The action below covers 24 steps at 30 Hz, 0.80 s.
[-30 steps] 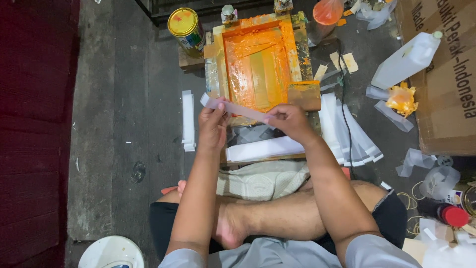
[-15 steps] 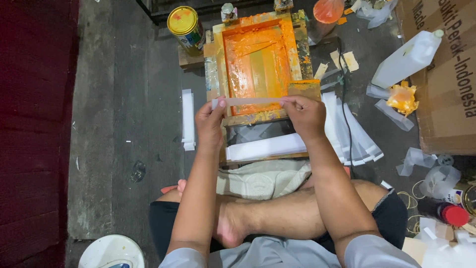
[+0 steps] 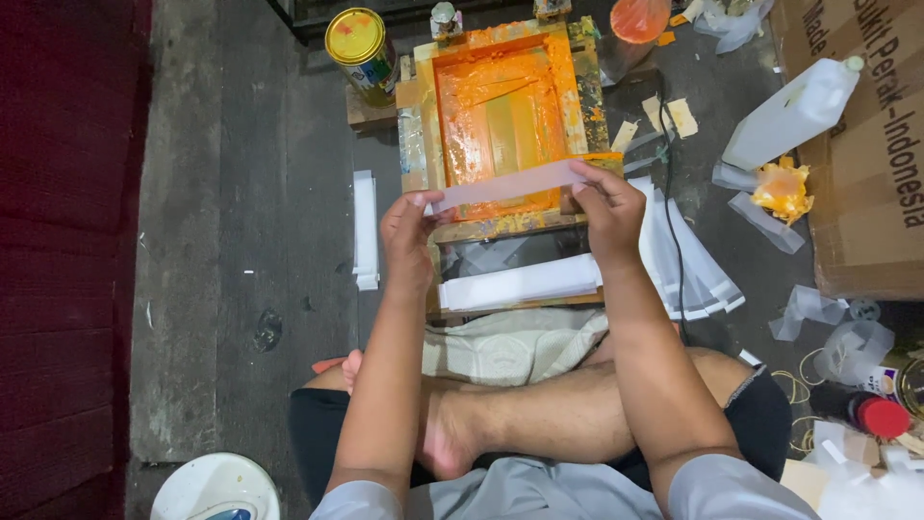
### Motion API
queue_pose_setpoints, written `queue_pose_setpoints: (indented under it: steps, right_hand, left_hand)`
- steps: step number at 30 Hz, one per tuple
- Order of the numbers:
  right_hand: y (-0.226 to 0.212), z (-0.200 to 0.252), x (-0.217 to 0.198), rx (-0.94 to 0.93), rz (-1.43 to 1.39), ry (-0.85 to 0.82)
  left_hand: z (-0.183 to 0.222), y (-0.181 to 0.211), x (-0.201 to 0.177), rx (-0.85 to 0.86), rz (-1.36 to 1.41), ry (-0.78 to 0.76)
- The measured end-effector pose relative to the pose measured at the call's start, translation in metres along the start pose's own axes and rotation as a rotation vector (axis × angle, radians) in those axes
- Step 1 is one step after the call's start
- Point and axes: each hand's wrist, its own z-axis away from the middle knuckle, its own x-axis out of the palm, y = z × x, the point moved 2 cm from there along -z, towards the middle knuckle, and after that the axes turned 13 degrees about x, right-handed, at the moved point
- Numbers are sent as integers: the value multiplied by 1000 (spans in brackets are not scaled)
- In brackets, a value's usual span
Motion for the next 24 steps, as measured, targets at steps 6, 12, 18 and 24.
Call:
queue_pose_setpoints:
  steps: [6,12,18,24]
  right_hand:
    - [23,-11,-10,73,-105,52]
    - [42,-19,-15,129,-220,113]
    - [27,-14,-7,190,-329,86]
    - [30,-15,-7,193,-299,61]
  left_hand:
    - [-2,-15,-2,-28,-177,28]
    - [0,-12,2,-49,-238,-4]
    - [-1,-12,2,-38,-143,34]
    - [1,-6,8,7,-175,14]
